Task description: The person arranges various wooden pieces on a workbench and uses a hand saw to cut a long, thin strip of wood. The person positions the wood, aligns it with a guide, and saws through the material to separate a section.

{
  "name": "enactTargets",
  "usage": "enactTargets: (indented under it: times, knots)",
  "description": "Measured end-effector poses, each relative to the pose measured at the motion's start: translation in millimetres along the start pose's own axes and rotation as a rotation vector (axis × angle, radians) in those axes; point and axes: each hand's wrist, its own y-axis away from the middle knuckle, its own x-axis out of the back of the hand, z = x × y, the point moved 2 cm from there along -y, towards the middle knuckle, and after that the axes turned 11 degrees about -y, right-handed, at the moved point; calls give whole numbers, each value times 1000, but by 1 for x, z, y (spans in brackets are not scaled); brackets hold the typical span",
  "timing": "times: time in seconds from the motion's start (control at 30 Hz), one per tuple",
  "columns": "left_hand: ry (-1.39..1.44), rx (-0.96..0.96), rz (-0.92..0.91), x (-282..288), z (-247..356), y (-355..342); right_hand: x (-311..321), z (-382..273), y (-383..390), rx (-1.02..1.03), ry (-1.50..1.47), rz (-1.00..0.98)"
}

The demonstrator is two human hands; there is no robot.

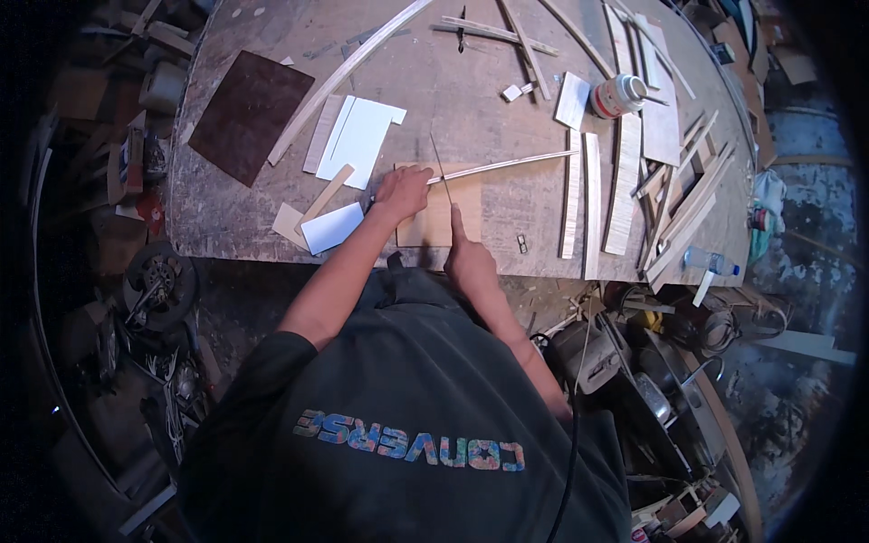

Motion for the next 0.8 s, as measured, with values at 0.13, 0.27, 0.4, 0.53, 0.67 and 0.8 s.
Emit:
enactTargets:
  times: [0.13, 0.27, 0.4, 0.53, 0.67, 0.8]
  knots:
    - [14, -21, 4, 1, 0, 1, 1, -1, -18, 27, 10, 24]
    - [15, -3, 7, 3, -1, -1, -1, 5, -11, 60, -6, 20]
    - [64, 0, 32, -7, -3, 1, 3, 9, 2, 29, 4, -18]
    - [58, -8, 5, -2, -3, -4, -3, 3, -31, 86, -32, 33]
    - [46, 15, 16, -2, -3, -3, -1, 10, 2, 62, -43, -8]
    - [28, -21, 39, -1, -3, -2, -3, 7, -20, 106, -84, 27]
